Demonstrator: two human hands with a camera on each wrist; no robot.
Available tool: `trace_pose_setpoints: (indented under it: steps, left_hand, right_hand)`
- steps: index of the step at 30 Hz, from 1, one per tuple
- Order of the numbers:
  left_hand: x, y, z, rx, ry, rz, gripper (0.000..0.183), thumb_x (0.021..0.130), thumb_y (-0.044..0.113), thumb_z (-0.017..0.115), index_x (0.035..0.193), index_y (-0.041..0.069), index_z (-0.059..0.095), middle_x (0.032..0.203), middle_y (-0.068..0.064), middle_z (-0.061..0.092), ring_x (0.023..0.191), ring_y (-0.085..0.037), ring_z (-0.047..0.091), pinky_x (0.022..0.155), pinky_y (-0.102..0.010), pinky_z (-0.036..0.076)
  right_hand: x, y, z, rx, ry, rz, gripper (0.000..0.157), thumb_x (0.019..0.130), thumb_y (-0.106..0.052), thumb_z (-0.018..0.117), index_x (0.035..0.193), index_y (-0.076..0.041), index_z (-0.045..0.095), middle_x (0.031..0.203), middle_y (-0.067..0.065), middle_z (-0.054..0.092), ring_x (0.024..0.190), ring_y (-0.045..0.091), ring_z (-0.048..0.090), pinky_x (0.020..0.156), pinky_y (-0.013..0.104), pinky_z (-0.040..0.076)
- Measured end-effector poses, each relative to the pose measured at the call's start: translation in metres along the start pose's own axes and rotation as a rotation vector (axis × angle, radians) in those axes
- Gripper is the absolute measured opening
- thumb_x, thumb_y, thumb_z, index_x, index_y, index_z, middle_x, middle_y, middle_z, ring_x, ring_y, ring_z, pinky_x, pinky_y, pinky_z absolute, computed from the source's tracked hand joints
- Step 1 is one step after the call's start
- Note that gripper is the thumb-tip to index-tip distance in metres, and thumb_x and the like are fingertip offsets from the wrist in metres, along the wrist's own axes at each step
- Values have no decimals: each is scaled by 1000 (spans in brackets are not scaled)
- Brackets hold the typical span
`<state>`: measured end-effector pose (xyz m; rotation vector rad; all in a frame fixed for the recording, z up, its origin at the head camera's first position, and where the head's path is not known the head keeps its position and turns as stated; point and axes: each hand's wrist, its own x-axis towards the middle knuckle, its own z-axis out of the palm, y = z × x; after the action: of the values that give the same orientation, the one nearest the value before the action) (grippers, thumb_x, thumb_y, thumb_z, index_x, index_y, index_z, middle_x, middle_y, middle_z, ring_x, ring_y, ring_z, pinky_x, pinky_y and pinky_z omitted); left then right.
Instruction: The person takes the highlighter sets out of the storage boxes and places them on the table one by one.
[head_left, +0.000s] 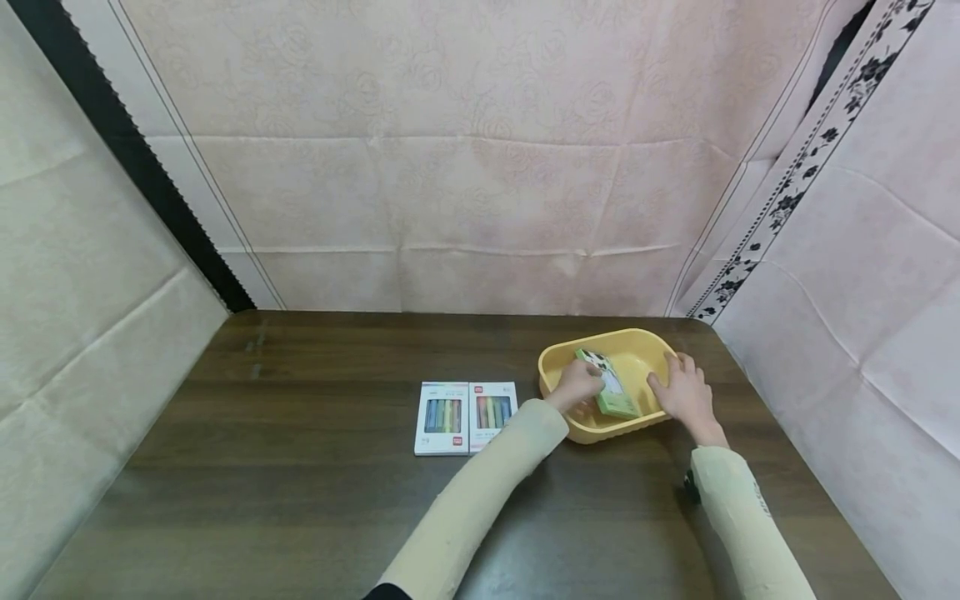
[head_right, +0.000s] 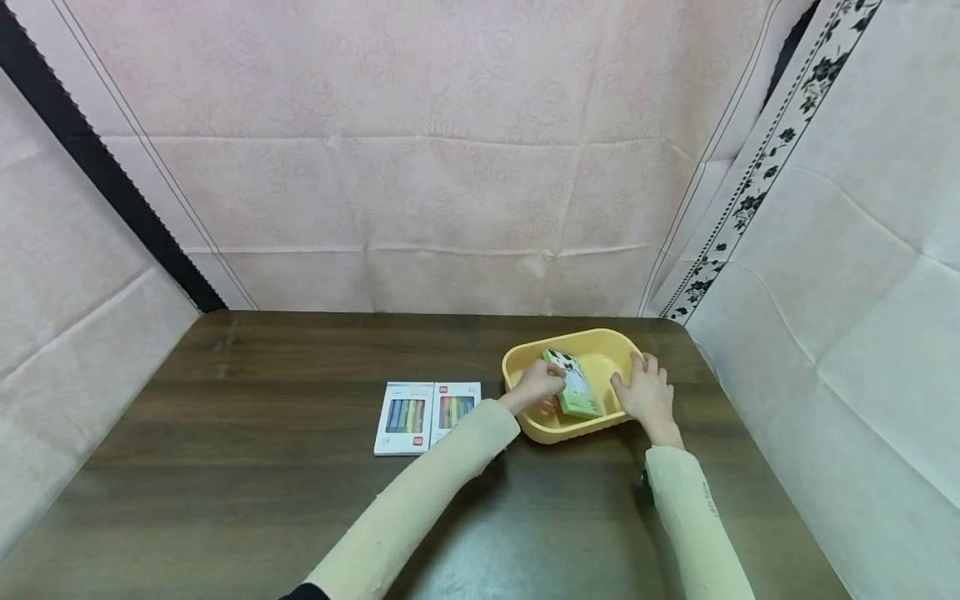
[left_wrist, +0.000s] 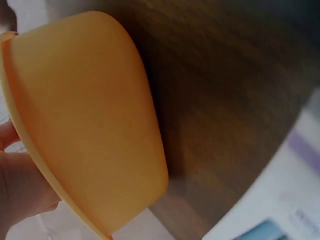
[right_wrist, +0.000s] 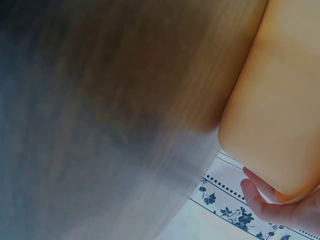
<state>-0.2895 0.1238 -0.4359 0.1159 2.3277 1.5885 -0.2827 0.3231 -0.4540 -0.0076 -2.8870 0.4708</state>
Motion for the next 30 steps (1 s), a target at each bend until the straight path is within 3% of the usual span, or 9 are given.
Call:
trace_pose_setpoints:
  steps: [4, 8, 13, 23, 30]
  left_hand:
    - [0, 0, 4, -112, 9, -81, 28, 78, 4, 58, 106, -1, 58, 91, -13, 61, 65, -33, 64, 65, -43, 55]
    - [0, -2, 9, -129, 38, -83, 30, 75, 3, 66, 103, -2, 58, 90, -13, 58, 57, -29, 62, 58, -40, 55]
    - [-1, -2, 13, -162, 38, -85, 39, 70, 0, 72, 104, -1, 53, 102, -17, 52, 61, -37, 63, 54, -40, 55]
    - [-8, 3, 17, -293, 45, -106, 51, 68, -17, 62, 112, -1, 45, 119, -23, 36, 66, -39, 63, 58, -38, 56]
    - [-8, 4, 15, -256, 85, -95, 48, 68, -14, 64, 112, 0, 49, 117, -23, 41, 60, -34, 63, 56, -37, 55]
  right_hand:
    - [0, 2, 1, -1, -19, 9, 56, 89, -30, 43, 131, 7, 33, 130, 34, 30, 107, 55, 36, 76, 65, 36]
    - [-2, 2, 2, -4, -25, 14, 56, 90, -30, 42, 131, 7, 34, 130, 34, 30, 107, 54, 36, 76, 65, 36]
    - [-3, 3, 2, -10, -16, 12, 56, 89, -30, 42, 131, 7, 34, 130, 34, 30, 106, 55, 37, 75, 65, 37]
    - [-2, 0, 1, -6, 1, 2, 56, 89, -30, 43, 130, 8, 34, 129, 34, 30, 105, 55, 37, 74, 65, 37]
    - [-1, -1, 1, -10, 4, -5, 56, 89, -30, 43, 129, 8, 35, 129, 34, 30, 105, 55, 37, 74, 65, 37]
